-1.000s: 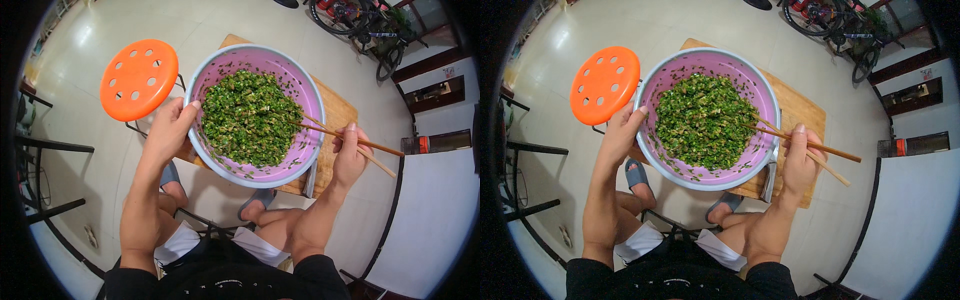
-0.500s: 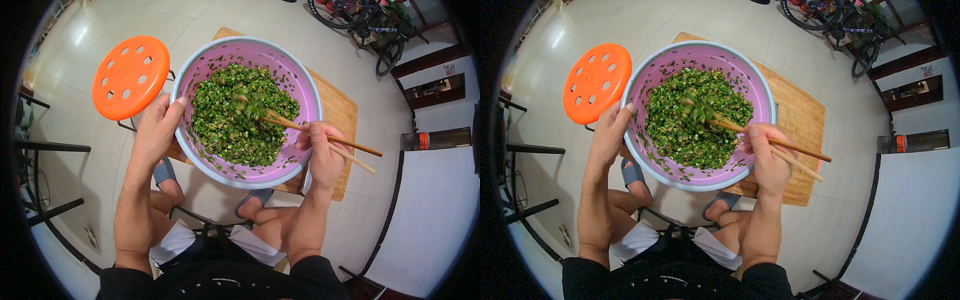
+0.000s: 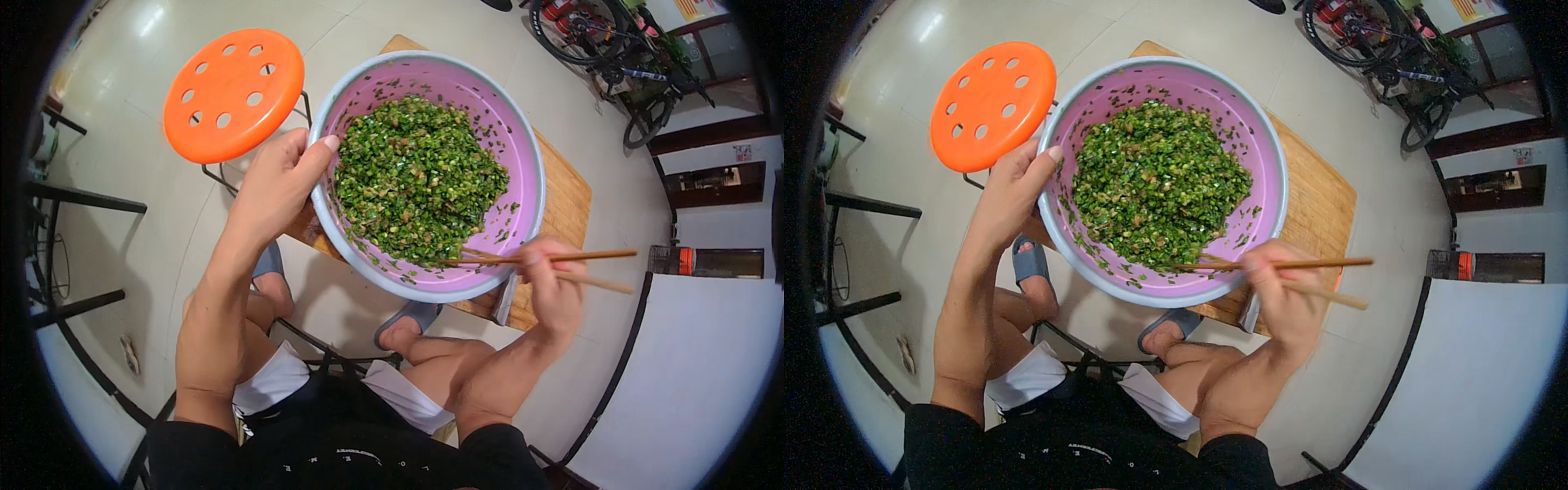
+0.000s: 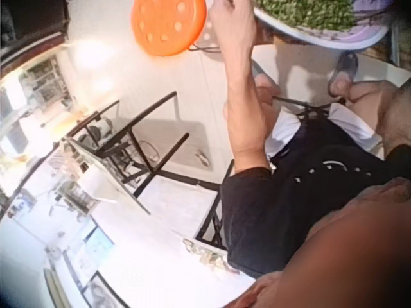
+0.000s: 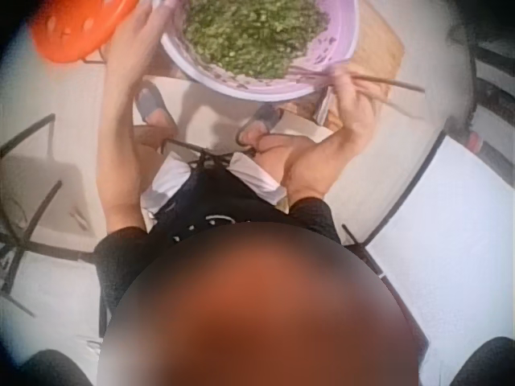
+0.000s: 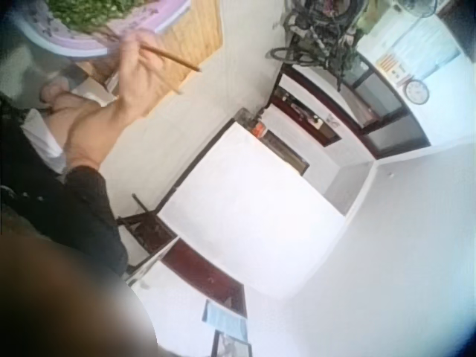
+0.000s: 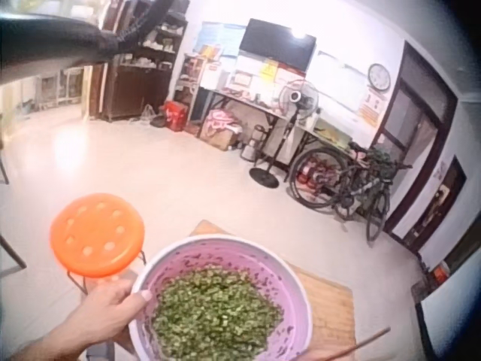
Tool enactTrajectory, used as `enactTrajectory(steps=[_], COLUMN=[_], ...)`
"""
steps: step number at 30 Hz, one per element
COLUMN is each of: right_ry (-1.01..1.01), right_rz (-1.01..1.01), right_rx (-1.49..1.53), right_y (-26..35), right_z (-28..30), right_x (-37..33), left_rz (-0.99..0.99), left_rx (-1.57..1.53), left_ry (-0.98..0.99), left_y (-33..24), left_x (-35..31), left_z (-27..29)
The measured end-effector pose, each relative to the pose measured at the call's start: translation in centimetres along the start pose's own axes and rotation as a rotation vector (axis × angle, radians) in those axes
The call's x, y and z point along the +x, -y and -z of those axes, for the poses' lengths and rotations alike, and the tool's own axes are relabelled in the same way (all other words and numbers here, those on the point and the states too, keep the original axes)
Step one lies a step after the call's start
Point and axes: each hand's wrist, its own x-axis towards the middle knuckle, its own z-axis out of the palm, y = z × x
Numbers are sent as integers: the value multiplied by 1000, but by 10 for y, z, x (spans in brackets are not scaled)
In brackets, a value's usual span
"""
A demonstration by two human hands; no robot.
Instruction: The person sits on a low stool and uses chopsticks to mix chopped green vegetables in a large pink bowl. The person continuously stirs and lifts the vegetable mixture to ensure even blending throughout the clip.
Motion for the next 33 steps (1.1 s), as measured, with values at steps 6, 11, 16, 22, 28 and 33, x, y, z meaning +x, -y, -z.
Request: enactTrajectory(steps=[6,11,16,22,28,33], right_ry=[14,-389,-312,117,-340,-529], right_rz=[249,138,129,501,272,80], right_rx=[128,141,243,-101,-91,6], right_y=[3,-3,19,42,13,10], right_z=[-50,-50,-50,-76,-62,-48], right_x=[15,15,-5,12,17,10], left_rz=[13,41,22,12,-22,4], left_rx=[-103,-71,-23,-45,2,42], left_ry=[16,26,16,10,4,20], left_y=[-4,-1,9,10,14,9], left_x=[-2,-2,1,1,-1,-2], left_z=[-3,0,1,0,2,3])
